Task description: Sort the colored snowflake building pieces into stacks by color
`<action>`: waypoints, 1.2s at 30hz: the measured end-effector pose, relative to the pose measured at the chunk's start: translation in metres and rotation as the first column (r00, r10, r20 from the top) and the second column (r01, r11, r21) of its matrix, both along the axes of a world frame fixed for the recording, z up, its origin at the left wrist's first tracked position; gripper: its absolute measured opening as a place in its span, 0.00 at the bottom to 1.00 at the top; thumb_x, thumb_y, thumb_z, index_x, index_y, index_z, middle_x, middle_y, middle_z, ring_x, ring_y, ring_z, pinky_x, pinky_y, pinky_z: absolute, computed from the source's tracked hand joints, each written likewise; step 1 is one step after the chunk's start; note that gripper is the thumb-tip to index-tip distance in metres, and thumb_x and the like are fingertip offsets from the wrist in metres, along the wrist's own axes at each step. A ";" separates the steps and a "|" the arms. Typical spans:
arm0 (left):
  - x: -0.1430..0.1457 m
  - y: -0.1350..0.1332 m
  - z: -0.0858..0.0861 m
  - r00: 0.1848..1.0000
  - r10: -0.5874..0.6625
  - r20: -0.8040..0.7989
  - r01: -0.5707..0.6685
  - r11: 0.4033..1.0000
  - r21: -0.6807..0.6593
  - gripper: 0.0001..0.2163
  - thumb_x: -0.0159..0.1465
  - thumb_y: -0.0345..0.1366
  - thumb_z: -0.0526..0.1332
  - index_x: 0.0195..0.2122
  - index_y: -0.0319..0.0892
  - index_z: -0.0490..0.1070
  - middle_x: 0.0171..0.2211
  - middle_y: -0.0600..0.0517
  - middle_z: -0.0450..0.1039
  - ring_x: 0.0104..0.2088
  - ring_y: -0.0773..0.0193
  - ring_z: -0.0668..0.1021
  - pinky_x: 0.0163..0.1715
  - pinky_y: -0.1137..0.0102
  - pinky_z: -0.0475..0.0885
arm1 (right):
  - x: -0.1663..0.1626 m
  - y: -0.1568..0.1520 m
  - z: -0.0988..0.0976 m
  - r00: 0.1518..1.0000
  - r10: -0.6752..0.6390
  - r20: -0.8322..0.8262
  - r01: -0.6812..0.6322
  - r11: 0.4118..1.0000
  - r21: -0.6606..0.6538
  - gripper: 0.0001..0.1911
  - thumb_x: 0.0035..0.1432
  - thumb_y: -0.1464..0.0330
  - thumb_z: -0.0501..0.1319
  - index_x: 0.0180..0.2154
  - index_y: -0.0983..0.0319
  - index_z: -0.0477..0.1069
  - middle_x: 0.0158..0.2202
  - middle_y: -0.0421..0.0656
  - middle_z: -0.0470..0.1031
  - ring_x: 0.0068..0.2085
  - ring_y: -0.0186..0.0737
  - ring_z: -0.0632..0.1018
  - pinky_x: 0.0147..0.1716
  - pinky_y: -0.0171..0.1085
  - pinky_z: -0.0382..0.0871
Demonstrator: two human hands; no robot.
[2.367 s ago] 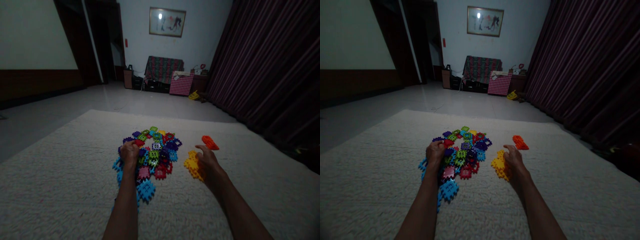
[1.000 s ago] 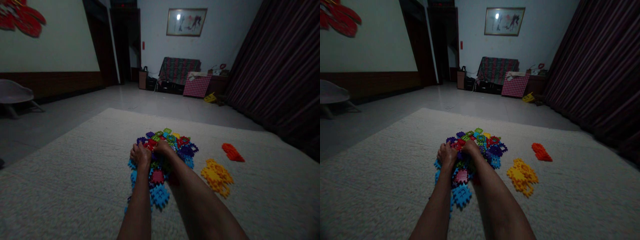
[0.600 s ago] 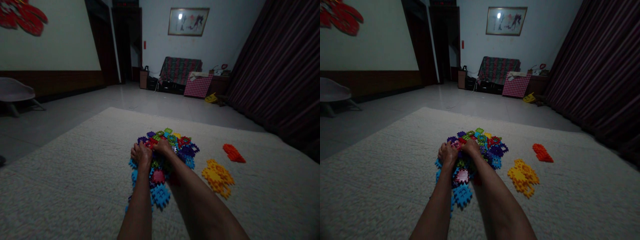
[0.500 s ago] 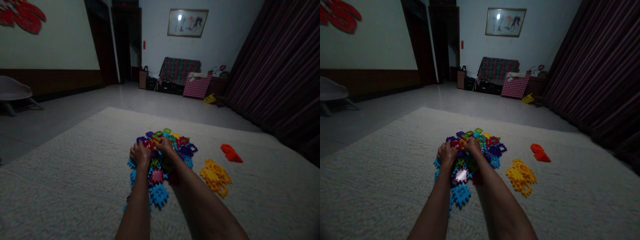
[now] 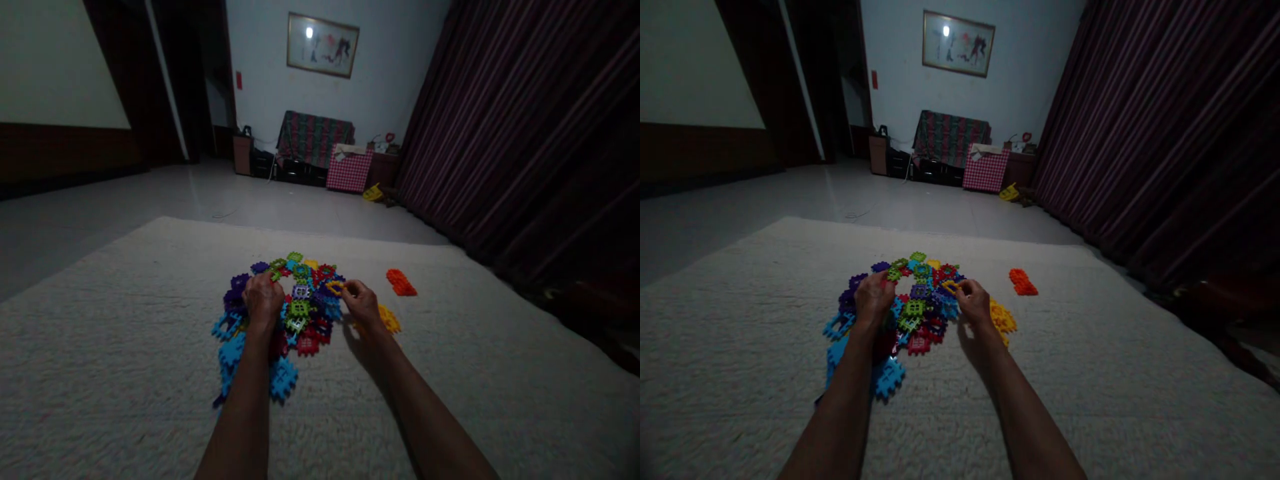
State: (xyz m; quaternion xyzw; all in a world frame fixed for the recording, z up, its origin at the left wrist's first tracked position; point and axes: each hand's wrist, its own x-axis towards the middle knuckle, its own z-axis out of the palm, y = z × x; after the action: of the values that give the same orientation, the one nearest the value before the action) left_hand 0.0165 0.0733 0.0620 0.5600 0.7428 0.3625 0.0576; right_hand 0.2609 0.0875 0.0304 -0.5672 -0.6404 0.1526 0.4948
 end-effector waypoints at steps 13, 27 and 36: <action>0.021 0.001 -0.030 0.987 -0.140 -0.078 0.129 0.983 -0.130 0.18 0.64 0.30 0.55 0.53 0.38 0.78 0.55 0.41 0.78 0.58 0.53 0.76 0.60 0.62 0.68 | 0.087 -0.042 -0.011 0.880 -0.071 0.470 0.048 0.997 0.061 0.23 0.41 0.77 0.54 0.39 0.58 0.77 0.44 0.46 0.80 0.48 0.47 0.78 0.53 0.46 0.71; 0.022 0.001 -0.039 0.993 -0.101 -0.053 0.097 0.992 -0.085 0.16 0.66 0.30 0.55 0.51 0.40 0.78 0.53 0.41 0.78 0.58 0.50 0.75 0.60 0.58 0.67 | -0.065 0.128 0.024 0.741 0.083 0.667 0.156 0.944 -0.291 0.21 0.60 0.73 0.57 0.52 0.58 0.78 0.55 0.51 0.79 0.55 0.48 0.77 0.56 0.44 0.65; 0.025 0.003 -0.038 0.996 -0.087 -0.016 0.085 0.992 -0.095 0.15 0.65 0.30 0.56 0.48 0.39 0.79 0.51 0.41 0.79 0.57 0.49 0.76 0.59 0.56 0.68 | -0.074 0.166 0.010 0.727 0.054 0.684 0.223 0.924 -0.310 0.11 0.61 0.72 0.59 0.41 0.64 0.81 0.48 0.59 0.78 0.54 0.55 0.76 0.55 0.52 0.61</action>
State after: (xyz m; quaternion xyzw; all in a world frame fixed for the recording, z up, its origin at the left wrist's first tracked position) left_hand 0.0415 0.0761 0.0236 0.5918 0.7347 0.3186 0.0920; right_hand 0.1867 0.2533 0.0403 -0.6955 -0.7086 0.0293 0.1154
